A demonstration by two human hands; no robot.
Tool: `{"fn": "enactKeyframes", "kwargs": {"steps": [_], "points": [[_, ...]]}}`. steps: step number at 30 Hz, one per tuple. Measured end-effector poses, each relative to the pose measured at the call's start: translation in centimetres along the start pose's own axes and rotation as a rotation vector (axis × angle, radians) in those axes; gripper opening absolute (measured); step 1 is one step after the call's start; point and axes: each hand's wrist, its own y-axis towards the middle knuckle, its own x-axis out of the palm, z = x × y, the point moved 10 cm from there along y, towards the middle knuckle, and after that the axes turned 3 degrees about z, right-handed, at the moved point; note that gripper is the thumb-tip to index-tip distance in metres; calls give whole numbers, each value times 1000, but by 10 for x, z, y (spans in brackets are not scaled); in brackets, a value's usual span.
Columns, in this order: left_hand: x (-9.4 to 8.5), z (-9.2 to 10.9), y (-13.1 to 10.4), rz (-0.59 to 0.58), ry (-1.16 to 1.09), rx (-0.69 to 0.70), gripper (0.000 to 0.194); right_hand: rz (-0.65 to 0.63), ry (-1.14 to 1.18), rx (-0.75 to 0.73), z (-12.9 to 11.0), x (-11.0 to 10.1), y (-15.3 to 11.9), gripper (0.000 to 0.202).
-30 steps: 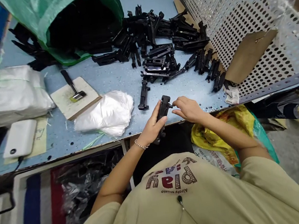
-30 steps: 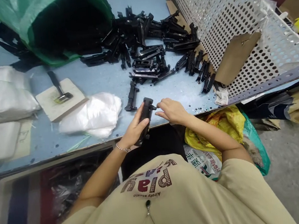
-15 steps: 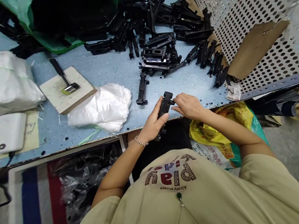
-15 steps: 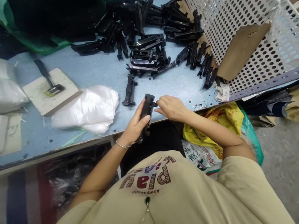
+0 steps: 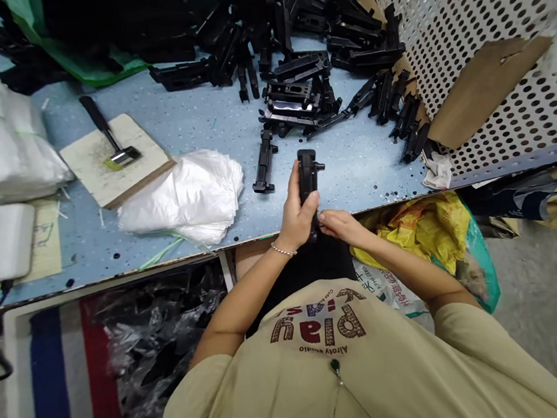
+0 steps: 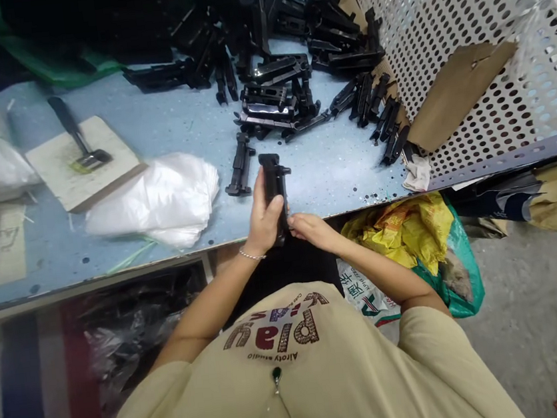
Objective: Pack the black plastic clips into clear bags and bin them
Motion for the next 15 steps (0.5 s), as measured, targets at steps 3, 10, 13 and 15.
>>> {"fn": "enactKeyframes", "kwargs": {"steps": [3, 10, 13, 15], "points": [[18, -4, 21, -62, 123, 104, 83, 116, -35, 100, 25, -34, 13, 48], [-84, -51, 103, 212, 617, -71, 83, 316, -728, 211, 31, -118, 26, 38], [-98, -57, 103, 127, 640, -137, 67, 380, -859, 190, 18, -119, 25, 34], [-86, -37, 84, 68, 607, -74, 61, 484, -826, 9, -8, -112, 26, 37]]}}
